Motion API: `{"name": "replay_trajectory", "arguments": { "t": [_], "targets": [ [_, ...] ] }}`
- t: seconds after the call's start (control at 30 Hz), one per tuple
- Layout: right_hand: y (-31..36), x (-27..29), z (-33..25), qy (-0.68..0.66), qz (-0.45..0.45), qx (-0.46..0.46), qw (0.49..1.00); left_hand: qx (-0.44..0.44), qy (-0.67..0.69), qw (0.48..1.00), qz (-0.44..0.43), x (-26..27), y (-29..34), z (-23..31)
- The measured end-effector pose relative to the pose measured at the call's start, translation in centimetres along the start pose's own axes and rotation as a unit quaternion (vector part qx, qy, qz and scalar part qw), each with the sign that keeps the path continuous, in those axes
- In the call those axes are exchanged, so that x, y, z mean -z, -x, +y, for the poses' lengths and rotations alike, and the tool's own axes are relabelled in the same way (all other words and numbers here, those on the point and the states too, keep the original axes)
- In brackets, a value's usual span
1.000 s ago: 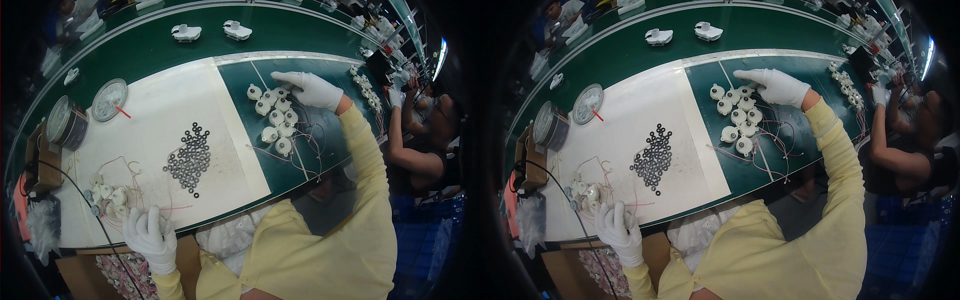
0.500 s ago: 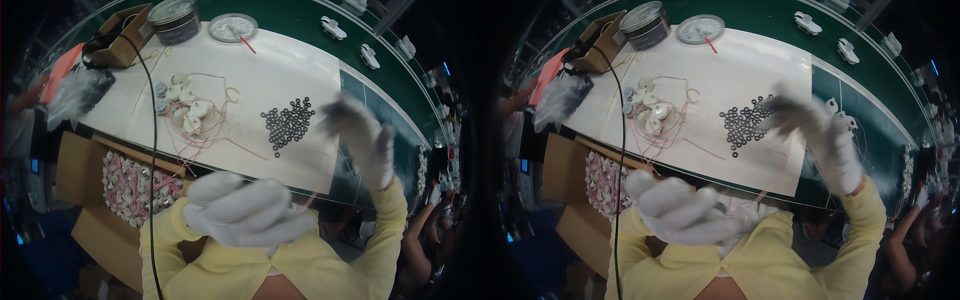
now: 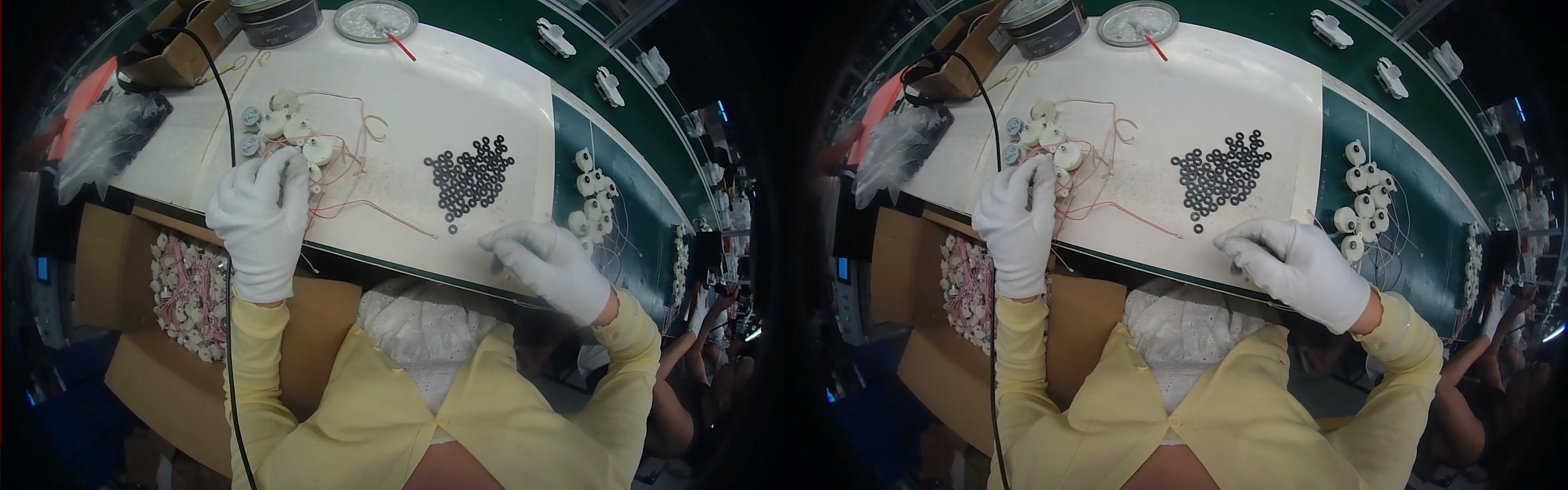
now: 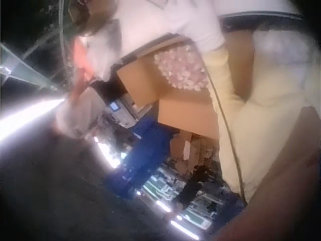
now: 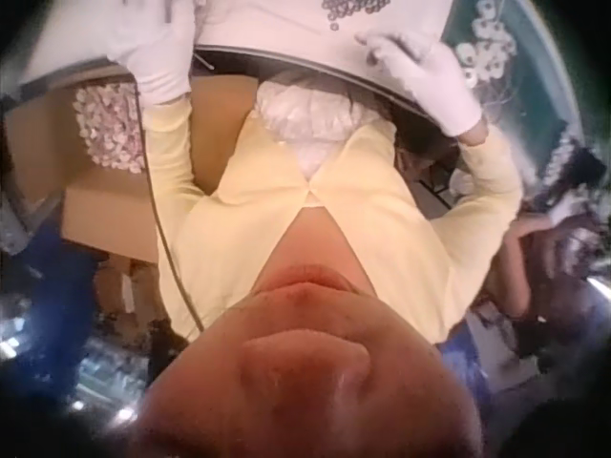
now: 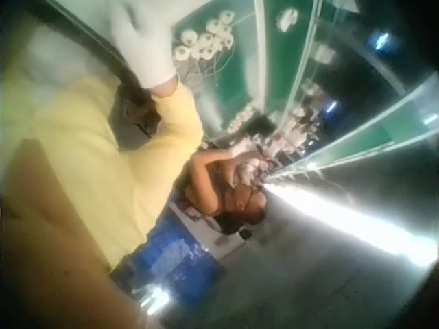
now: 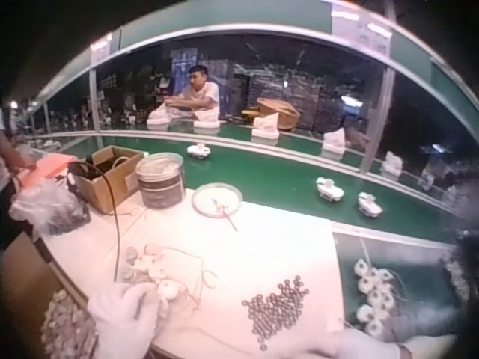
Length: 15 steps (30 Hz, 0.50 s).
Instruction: The person assembles small white plastic components by inserting metal washers into them and attaching red and white wires. They handle the components one by one, placing finished units into a cardboard box on the table. The process involves repetitive manual insertion and wire attachment.
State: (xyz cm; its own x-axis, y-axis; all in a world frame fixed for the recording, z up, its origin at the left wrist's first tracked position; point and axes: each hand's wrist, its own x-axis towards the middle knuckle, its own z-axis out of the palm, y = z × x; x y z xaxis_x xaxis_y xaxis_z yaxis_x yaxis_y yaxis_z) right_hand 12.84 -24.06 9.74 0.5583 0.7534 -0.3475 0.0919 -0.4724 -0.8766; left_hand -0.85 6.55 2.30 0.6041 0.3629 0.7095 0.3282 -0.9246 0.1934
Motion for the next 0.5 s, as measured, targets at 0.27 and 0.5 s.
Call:
{"name": "replay_trajectory", "arguments": {
  "t": [0.27, 0.5],
  "targets": [
    [-1.5, 0.5, 3.1, 0.515, 0.166, 0.237, 0.807, -0.035, -0.019, 0.999, 0.015, -0.4, 0.3, 1.2],
    [-0.9, 0.7, 3.6, 0.398, 0.112, 0.196, 0.889, -0.110, 0.008, 0.994, 0.013, -0.8, 0.2, 2.2]
  ]
}}
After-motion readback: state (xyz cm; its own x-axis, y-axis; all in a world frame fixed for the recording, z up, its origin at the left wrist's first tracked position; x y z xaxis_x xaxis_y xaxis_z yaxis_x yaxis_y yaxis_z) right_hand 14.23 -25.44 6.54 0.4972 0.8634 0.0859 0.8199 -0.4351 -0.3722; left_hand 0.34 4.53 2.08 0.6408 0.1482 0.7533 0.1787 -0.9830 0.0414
